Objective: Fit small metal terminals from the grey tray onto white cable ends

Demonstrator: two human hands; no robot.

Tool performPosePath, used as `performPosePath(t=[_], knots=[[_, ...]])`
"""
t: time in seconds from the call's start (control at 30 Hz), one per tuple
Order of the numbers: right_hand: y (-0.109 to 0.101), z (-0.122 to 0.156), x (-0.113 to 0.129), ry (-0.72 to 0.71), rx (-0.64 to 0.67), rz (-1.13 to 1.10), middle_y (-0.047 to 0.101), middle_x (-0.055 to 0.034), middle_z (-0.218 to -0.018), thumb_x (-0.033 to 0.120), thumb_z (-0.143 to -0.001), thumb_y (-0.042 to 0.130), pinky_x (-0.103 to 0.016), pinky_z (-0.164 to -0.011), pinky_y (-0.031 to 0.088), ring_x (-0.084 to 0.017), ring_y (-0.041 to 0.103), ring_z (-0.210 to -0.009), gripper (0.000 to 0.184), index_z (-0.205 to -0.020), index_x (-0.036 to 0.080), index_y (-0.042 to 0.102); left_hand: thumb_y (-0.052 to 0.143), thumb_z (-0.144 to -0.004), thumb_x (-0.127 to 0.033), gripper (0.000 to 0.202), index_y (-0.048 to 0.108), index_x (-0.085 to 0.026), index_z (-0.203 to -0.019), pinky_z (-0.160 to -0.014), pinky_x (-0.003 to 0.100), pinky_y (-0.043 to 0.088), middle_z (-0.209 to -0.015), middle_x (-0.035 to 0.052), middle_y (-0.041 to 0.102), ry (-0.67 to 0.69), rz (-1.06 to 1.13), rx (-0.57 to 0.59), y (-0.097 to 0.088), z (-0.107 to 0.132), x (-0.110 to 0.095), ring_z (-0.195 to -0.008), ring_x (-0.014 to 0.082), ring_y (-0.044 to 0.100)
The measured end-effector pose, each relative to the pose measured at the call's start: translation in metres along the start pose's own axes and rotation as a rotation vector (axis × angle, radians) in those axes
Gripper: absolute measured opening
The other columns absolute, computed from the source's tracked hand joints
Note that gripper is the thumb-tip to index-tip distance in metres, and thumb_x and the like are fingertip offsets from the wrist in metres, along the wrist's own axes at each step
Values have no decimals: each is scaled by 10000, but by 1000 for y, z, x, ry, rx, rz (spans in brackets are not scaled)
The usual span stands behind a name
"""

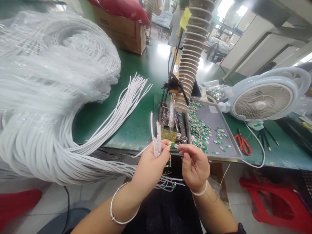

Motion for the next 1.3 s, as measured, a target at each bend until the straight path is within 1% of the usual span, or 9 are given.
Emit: performPosePath(t=[0.07,0.17,0.23,0.37,0.57,0.73,0.9,1.07,1.3], knots=[[2,-1,3,-52,9,-14,665,-63,-993,68,-818,501,-323,-666,579,-176,646,-885,384,-1161,239,504,597,-741,-279,130,569,-161,-695,-512,206,358,-746,-21,569,-25,17,-1,1,-2,2,-518,60,435],[5,-5,7,-105,52,5,676,-73,-986,74,-826,495,-360,-730,578,-185,653,-900,329,-1114,227,542,601,-742,-297,130,582,-171,-767,-463,198,319,-550,-76,458,-49,45,19,3,-5,4,-451,62,363],[6,-8,8,-105,72,34,671,-84,-996,83,-830,497,-387,-760,570,-197,652,-917,297,-1084,224,556,601,-744,-299,126,581,-178,-771,-447,195,299,-511,-87,423,-37,54,30,4,-6,2,-436,63,335],[6,-10,10,-104,77,52,663,-99,-1012,75,-824,506,-395,-777,562,-203,643,-940,293,-1075,216,560,590,-755,-279,105,565,-181,-724,-453,195,291,-565,-72,469,-5,51,24,3,-6,-3,-452,57,329],[8,-10,11,-93,69,65,664,-96,-1003,80,-823,507,-395,-779,560,-207,642,-938,284,-1063,219,570,600,-750,-262,131,546,-166,-680,-467,207,308,-750,-24,566,14,46,-3,1,-4,-5,-475,47,357],[9,-11,12,-106,66,60,653,-94,-1012,44,-803,520,-378,-797,554,-196,630,-950,326,-1079,212,569,598,-762,-266,145,542,-166,-674,-486,194,320,-862,-20,585,24,47,-1,0,-6,-4,-504,34,373],[9,-16,17,-136,45,100,658,-94,-982,63,-819,504,-370,-762,564,-195,641,-918,297,-1065,215,573,594,-769,-286,144,542,-171,-700,-473,195,320,-779,-30,561,23,43,14,1,-7,-4,-486,38,366],[11,-20,20,-156,33,133,662,-98,-972,89,-833,492,-380,-749,568,-203,650,-904,268,-1054,217,575,606,-756,-299,145,558,-174,-700,-471,205,322,-694,-42,551,34,50,-13,-1,-10,-5,-467,47,365],[12,-23,22,-186,19,157,656,-94,-964,91,-836,492,-378,-746,567,-202,646,-903,280,-1071,222,566,610,-756,-299,138,566,-173,-716,-466,198,330,-806,-34,602,64,47,-26,-3,-11,-9,-474,34,395]])
Point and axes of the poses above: each hand's wrist, its own z-axis away from the middle knuckle, its own y-axis out of the palm, x = y × z, the point moved 8 cm from there along -z, towards the middle knuckle
